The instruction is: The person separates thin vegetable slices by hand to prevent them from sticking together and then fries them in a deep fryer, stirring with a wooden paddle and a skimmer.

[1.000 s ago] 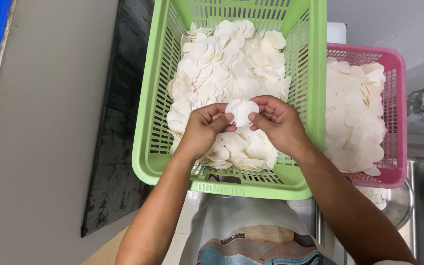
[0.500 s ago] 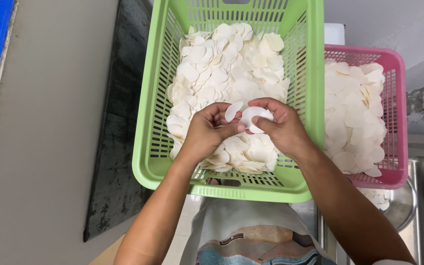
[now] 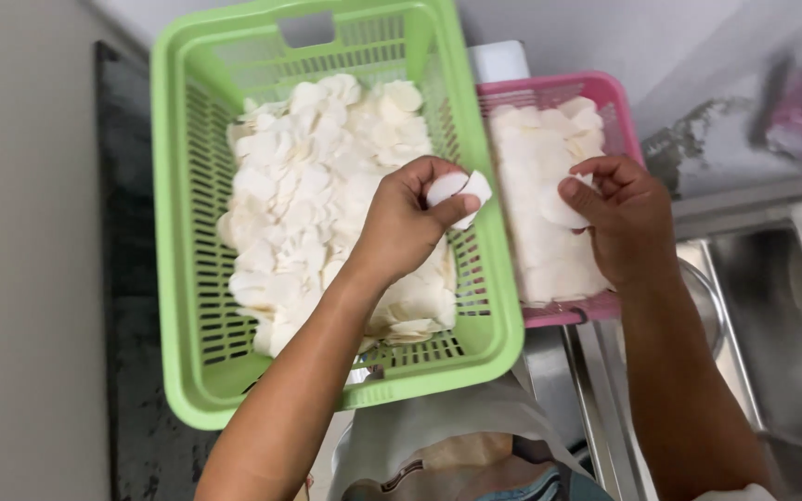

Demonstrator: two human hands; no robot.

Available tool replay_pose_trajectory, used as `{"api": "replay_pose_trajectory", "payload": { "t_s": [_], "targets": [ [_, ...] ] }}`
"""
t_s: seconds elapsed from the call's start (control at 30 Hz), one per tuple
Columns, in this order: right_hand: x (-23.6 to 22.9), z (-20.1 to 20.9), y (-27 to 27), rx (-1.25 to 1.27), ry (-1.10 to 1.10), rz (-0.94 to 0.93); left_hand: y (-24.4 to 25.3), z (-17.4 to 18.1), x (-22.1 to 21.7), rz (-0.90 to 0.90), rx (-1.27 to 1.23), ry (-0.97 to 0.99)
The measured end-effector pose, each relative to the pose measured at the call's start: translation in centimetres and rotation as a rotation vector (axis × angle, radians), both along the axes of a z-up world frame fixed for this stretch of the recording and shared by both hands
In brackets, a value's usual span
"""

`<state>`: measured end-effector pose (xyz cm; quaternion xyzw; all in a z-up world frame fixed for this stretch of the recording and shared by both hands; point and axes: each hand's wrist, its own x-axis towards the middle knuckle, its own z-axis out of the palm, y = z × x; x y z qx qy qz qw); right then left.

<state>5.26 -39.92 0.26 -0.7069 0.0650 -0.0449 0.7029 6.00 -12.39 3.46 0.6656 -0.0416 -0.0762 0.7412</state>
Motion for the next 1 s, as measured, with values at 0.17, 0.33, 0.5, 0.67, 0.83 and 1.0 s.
{"api": "replay_pose_trajectory", "payload": {
  "t_s": [0.17,0.33,0.5,0.67,0.83,1.0],
  "targets": [
    [-1.1,0.9,-4.6,-0.157,0.037,-0.062,-6.2,2.0,1.8,-0.087,0.271,0.031],
    [-2.2,3.0,-5.6,-0.268,0.243,-0.078,-10.7,0.8,2.8,-0.236,0.571,-0.023],
    [-2.3,3.6,-5.7,-0.331,0.232,-0.161,-13.0,-1.0,3.7,-0.246,0.655,-0.171],
    [-2.0,2.4,-6.4,-0.433,0.214,-0.066,-12.3,0.8,3.8,-0.366,0.73,-0.174],
    [-2.1,0.2,-5.4,-0.774,0.191,0.0,-5.9,1.7,3.1,-0.345,0.706,-0.285],
    [-1.9,-1.2,-0.9,-0.983,0.321,0.265,5.7,1.9,0.8,-0.059,0.633,-0.167]
  ]
}}
